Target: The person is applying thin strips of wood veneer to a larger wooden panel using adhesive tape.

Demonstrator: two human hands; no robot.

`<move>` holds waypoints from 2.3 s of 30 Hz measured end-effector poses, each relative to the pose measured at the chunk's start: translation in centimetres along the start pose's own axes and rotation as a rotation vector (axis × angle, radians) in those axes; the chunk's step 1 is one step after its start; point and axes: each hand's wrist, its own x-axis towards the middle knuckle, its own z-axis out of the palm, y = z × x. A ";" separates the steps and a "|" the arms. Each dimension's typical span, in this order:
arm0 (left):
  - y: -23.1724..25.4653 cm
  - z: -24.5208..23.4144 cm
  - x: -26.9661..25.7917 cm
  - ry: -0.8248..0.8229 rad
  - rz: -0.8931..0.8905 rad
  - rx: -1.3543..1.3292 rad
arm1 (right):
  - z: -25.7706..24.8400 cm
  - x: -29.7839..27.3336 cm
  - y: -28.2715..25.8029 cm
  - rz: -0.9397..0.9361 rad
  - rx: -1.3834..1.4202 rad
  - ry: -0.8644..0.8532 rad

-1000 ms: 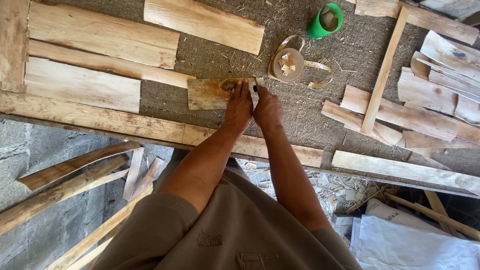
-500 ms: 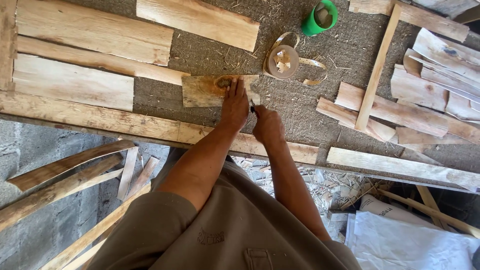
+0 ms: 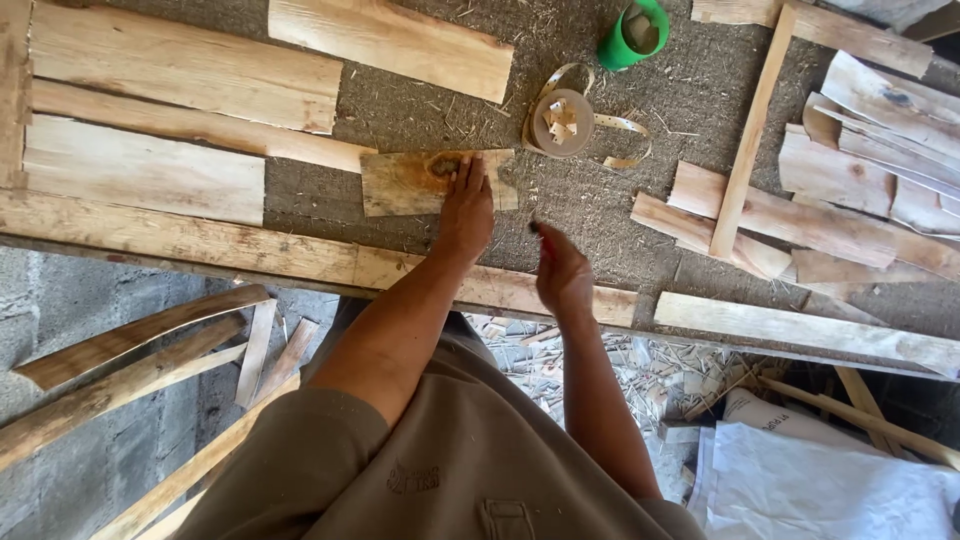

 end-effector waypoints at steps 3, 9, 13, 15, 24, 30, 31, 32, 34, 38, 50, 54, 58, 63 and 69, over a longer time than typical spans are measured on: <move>0.0 -0.6 -0.6 0.075 0.041 0.069 | -2.7 0.8 -1.3 0.350 -0.309 -0.055; -2.7 -1.3 -3.1 0.228 0.118 -0.155 | -0.5 1.2 8.5 0.392 -0.533 0.068; -6.2 -4.2 -6.2 0.628 -0.091 -0.207 | -0.9 2.5 4.8 0.333 -0.767 0.180; -7.6 -6.2 -7.5 0.627 -0.315 -0.063 | 0.0 3.8 3.5 0.442 -0.596 0.005; -10.0 -6.2 -7.7 0.559 -0.614 -0.308 | 9.7 8.7 2.8 -0.138 -0.120 0.165; -10.2 -6.6 -7.8 0.621 -0.591 -0.463 | 10.0 9.6 2.2 0.377 0.285 0.103; -10.6 -6.0 -7.8 0.625 -0.591 -0.462 | 10.0 9.5 2.5 0.374 0.286 0.102; -11.0 -5.3 -7.8 0.658 -0.572 -0.545 | 9.9 9.5 2.8 0.404 0.271 0.093; -10.8 -5.0 -8.0 0.691 -0.552 -0.627 | 9.1 8.7 2.6 0.433 0.257 0.083; -9.1 -7.2 -8.1 0.743 -0.512 -0.750 | 7.8 7.0 2.1 0.396 0.338 0.096; -5.7 -10.4 -7.9 0.407 -0.515 -1.217 | 4.0 3.2 3.5 0.361 1.058 0.161; -3.4 -9.8 -8.0 0.351 -0.414 -1.267 | 0.0 2.6 0.7 0.174 0.331 0.387; 1.1 -9.7 -9.5 0.330 -0.286 -1.251 | -2.9 2.5 1.8 0.139 -0.235 0.473; 2.6 -10.3 -8.4 0.333 -0.260 -1.178 | -6.9 -0.8 4.7 0.149 -0.347 0.439; -0.5 -10.4 -6.4 0.340 -0.362 -1.237 | -14.2 -11.3 10.1 0.833 -0.499 -0.055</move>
